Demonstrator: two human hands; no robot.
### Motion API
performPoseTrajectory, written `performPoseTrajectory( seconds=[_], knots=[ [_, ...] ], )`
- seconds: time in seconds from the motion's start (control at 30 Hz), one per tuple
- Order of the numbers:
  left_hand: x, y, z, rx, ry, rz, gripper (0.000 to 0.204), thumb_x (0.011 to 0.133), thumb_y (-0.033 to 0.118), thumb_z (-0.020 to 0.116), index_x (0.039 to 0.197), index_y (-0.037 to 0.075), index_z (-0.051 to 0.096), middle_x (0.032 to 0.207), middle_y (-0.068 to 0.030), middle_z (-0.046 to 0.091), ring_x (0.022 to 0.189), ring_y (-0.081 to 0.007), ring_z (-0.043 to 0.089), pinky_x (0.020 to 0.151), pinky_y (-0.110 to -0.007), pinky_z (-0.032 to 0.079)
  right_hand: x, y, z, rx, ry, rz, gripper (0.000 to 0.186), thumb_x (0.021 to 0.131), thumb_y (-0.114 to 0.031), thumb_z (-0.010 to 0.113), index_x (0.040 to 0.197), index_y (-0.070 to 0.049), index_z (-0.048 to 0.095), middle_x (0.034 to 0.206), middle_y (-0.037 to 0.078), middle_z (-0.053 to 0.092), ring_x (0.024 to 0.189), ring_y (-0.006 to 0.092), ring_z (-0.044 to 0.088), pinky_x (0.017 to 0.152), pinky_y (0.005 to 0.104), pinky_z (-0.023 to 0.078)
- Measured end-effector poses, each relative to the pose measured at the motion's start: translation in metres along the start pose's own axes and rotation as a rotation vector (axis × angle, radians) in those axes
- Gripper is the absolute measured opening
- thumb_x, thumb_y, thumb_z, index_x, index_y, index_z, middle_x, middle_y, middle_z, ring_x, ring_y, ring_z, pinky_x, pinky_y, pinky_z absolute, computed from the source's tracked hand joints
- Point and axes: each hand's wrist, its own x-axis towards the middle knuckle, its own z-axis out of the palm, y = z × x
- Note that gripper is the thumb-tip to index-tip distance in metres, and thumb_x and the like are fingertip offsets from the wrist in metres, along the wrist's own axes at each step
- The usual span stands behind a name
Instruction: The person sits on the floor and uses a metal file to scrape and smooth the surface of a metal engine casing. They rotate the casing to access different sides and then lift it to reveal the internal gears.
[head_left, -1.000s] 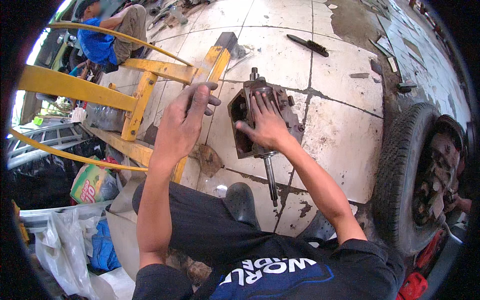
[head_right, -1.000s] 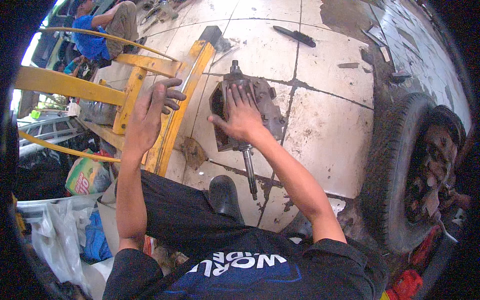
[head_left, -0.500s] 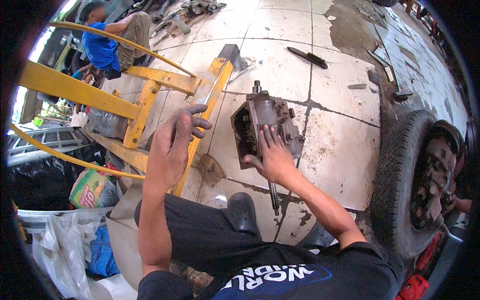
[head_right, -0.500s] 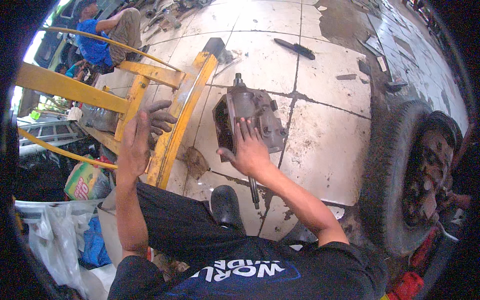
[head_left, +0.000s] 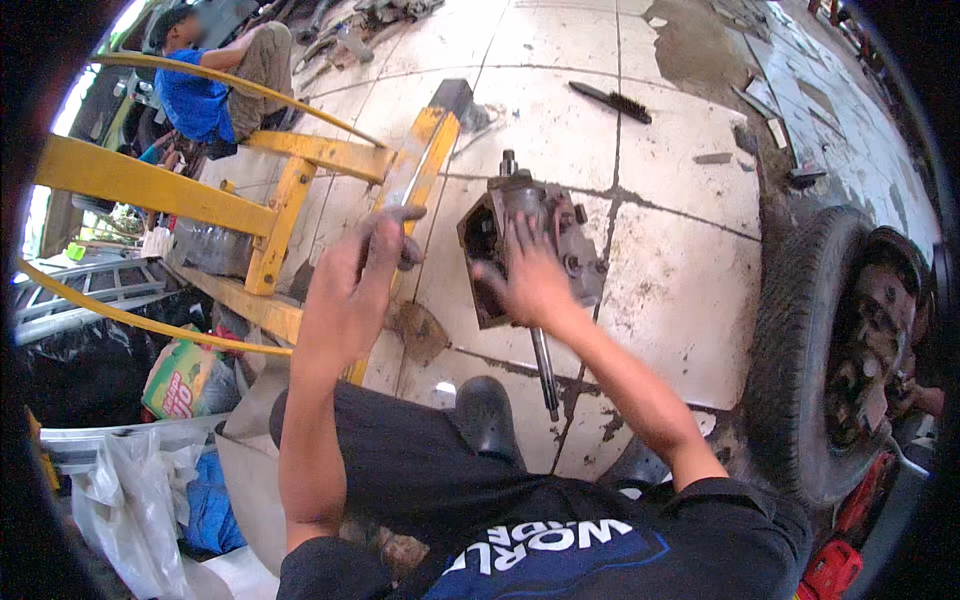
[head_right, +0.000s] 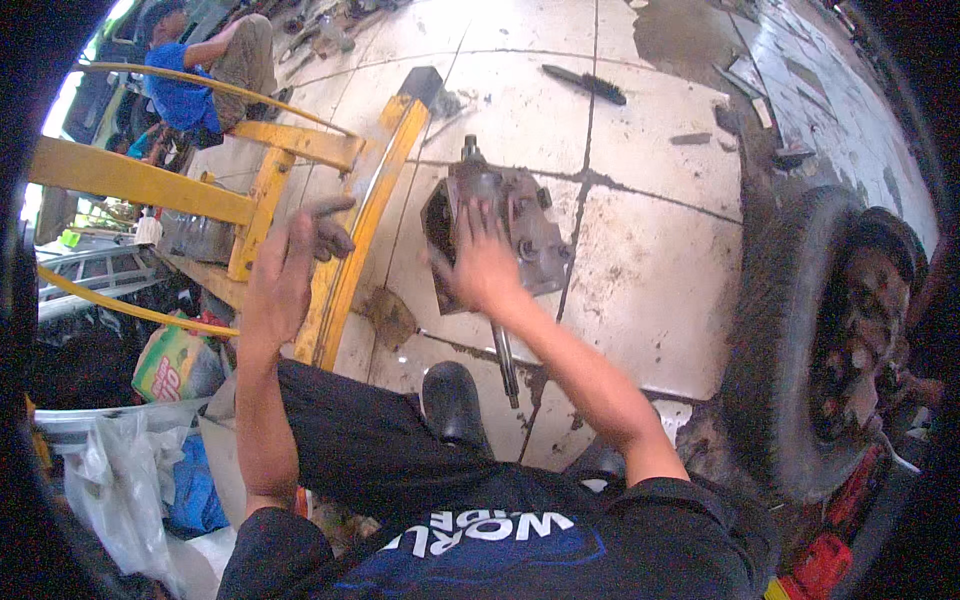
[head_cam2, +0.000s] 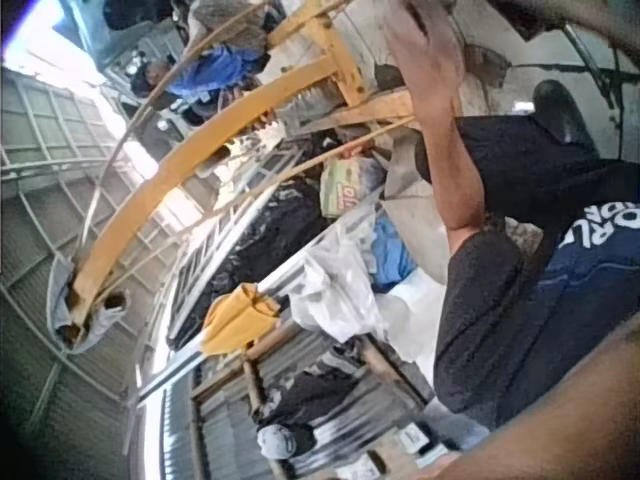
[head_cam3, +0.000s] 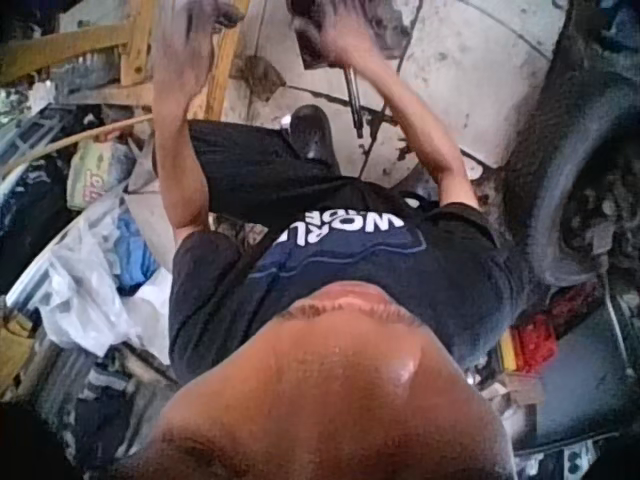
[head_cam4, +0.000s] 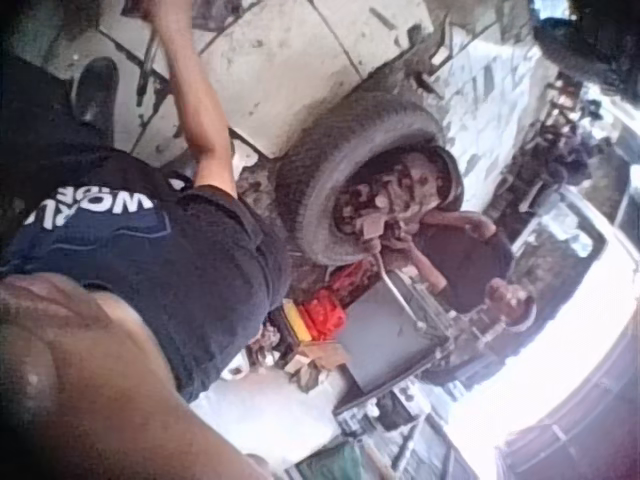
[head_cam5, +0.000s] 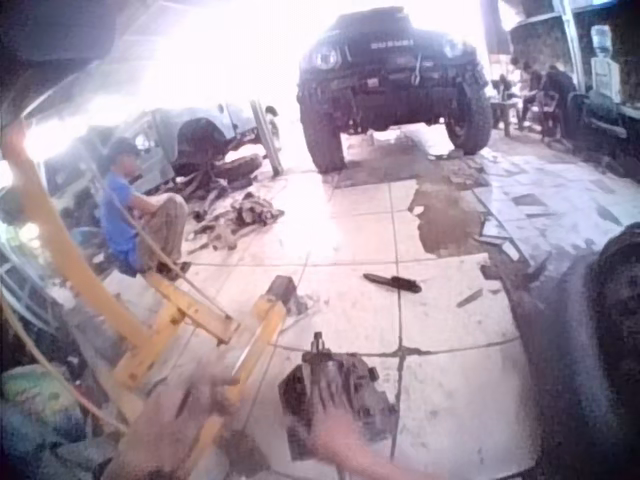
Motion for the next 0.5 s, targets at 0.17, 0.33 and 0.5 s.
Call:
performPoseTrajectory(
  seconds=[0.17,0.33,0.5],
  knots=[
    [0.005,0.007,0.001,0.018,0.011,-0.039,0.053,0.107,0.045,0.04,0.12,0.001,0.066,0.077,-0.0085,0.06,0.075,-0.0162,0.056,0.074,-0.031,0.046,0.019,0.023,-0.01,-0.005,0.011,-0.011,0.1,0.094,-0.07,0.039,0.151,0.011,0.024,0.159,0.03,0.021,0.15,0.0407,0.02,0.123,0.0484,0.015],
    [-0.003,-0.006,-0.009,0.092,-0.032,-0.086,0.054,0.107,0.045,0.038,0.119,0.001,0.066,0.074,-0.0074,0.056,0.07,-0.0169,0.052,0.07,-0.033,0.045,-0.027,-0.009,-0.014,0.053,-0.063,-0.037,0.095,0.095,-0.067,0.041,0.149,0.011,0.029,0.157,0.031,0.027,0.147,0.0419,0.027,0.123,0.0479,0.017],
    [0.008,0.003,0.007,0.078,-0.051,-0.072,0.055,0.107,0.045,0.037,0.119,0.0,0.066,0.074,-0.007,0.056,0.069,-0.0174,0.051,0.07,-0.033,0.044,0.022,0.029,-0.009,0.026,0.023,-0.021,0.105,0.091,-0.074,0.04,0.152,0.009,0.023,0.16,0.029,0.021,0.15,0.0391,0.02,0.123,0.0485,0.012]
  ],
)
